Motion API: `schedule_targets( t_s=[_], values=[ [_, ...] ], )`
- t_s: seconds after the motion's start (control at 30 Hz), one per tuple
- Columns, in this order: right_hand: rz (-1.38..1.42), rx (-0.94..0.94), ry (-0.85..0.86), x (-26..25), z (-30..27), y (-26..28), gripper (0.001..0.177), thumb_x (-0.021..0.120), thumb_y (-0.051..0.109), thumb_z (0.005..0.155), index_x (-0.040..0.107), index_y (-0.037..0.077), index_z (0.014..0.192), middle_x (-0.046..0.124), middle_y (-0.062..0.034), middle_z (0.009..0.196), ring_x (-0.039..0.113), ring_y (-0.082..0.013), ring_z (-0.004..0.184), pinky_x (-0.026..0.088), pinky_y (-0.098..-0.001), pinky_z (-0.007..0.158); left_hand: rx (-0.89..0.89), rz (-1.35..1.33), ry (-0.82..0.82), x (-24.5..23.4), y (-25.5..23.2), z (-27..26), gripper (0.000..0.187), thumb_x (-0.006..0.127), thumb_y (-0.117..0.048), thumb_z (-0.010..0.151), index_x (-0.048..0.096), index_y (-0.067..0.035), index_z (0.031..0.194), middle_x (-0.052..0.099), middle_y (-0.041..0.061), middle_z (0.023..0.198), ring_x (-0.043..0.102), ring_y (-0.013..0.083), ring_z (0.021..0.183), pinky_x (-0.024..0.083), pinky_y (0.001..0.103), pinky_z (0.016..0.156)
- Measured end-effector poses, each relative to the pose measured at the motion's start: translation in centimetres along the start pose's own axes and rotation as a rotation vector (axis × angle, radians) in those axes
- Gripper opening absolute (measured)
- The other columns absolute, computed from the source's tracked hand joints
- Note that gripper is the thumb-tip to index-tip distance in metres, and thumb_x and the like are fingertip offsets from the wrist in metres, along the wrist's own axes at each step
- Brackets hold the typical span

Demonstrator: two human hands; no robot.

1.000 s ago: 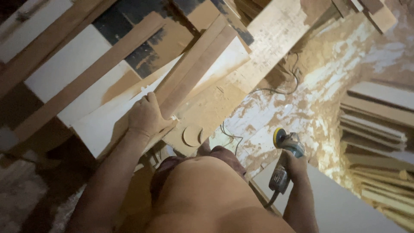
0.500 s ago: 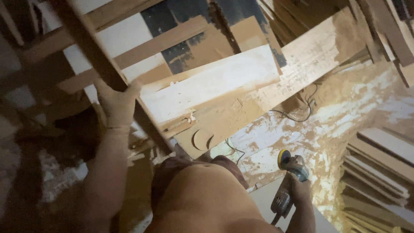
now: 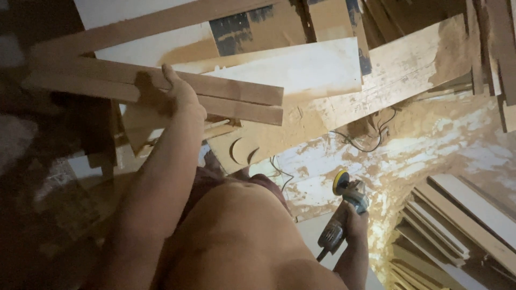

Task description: The person uses an orbital sander to smooth the surface of a wooden plank resting on a workbench. They hold the plank steady with one hand while moving the sander back and forth along its length.

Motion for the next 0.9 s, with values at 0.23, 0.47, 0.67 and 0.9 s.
schedule_targets(
  t_s=[0.23, 0.47, 0.67, 0.9],
  values=[
    [0.168, -0.162, 0.071, -0.6, 2.8, -4.2, 0.031, 0.077, 0.024, 0.086, 0.066, 0.002, 0.105, 0.062, -0.011, 0.085, 0.058, -0.0234, 0.07, 0.045, -0.038, 0.058, -0.031, 0.433, 0.092, -3.7, 1.7, -1.8, 0.073, 0.044, -0.064, 0.097, 0.052, -0.011, 0.146, 0.043, 0.01, 0.149, 0.06, 0.0307, 0.123, 0.063, 0.042, 0.092],
    [0.183, -0.113, -0.009, -1.3, -0.3, -5.5, 0.029, 0.075, 0.021, 0.088, 0.066, 0.004, 0.109, 0.062, -0.0128, 0.087, 0.06, -0.0266, 0.074, 0.05, -0.0414, 0.061, 2.092, 1.235, 0.319, -3.4, -4.7, 0.3, 0.088, 0.09, -0.047, 0.087, 0.057, -0.006, 0.158, 0.044, 0.029, 0.163, 0.051, 0.0539, 0.143, 0.052, 0.068, 0.105],
    [0.221, -0.134, -0.056, -2.6, -5.9, -4.0, 0.037, 0.074, 0.022, 0.089, 0.054, 0.007, 0.116, 0.058, -0.0122, 0.097, 0.059, -0.0263, 0.083, 0.052, -0.0424, 0.068, 2.329, 1.377, 0.335, -1.0, -4.8, 1.0, 0.064, 0.08, -0.061, 0.088, 0.075, -0.022, 0.139, 0.062, 0.023, 0.149, 0.056, 0.0455, 0.136, 0.055, 0.063, 0.1],
    [0.304, -0.465, -0.094, -2.9, -9.3, 1.3, 0.072, 0.072, 0.02, 0.08, 0.041, 0.008, 0.143, 0.055, -0.0134, 0.126, 0.055, -0.023, 0.109, 0.046, -0.04, 0.089, 2.154, 1.129, 0.361, 1.3, -0.2, -1.3, 0.067, 0.078, -0.069, 0.089, 0.073, -0.024, 0.138, 0.056, 0.022, 0.13, 0.054, 0.0403, 0.111, 0.046, 0.054, 0.085]
  ],
)
Point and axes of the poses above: each hand's wrist, its own z-axis towards the middle knuckle, its own x-axis out of the palm, y = z × x, the point moved 8 cm from there along z, towards the middle knuckle
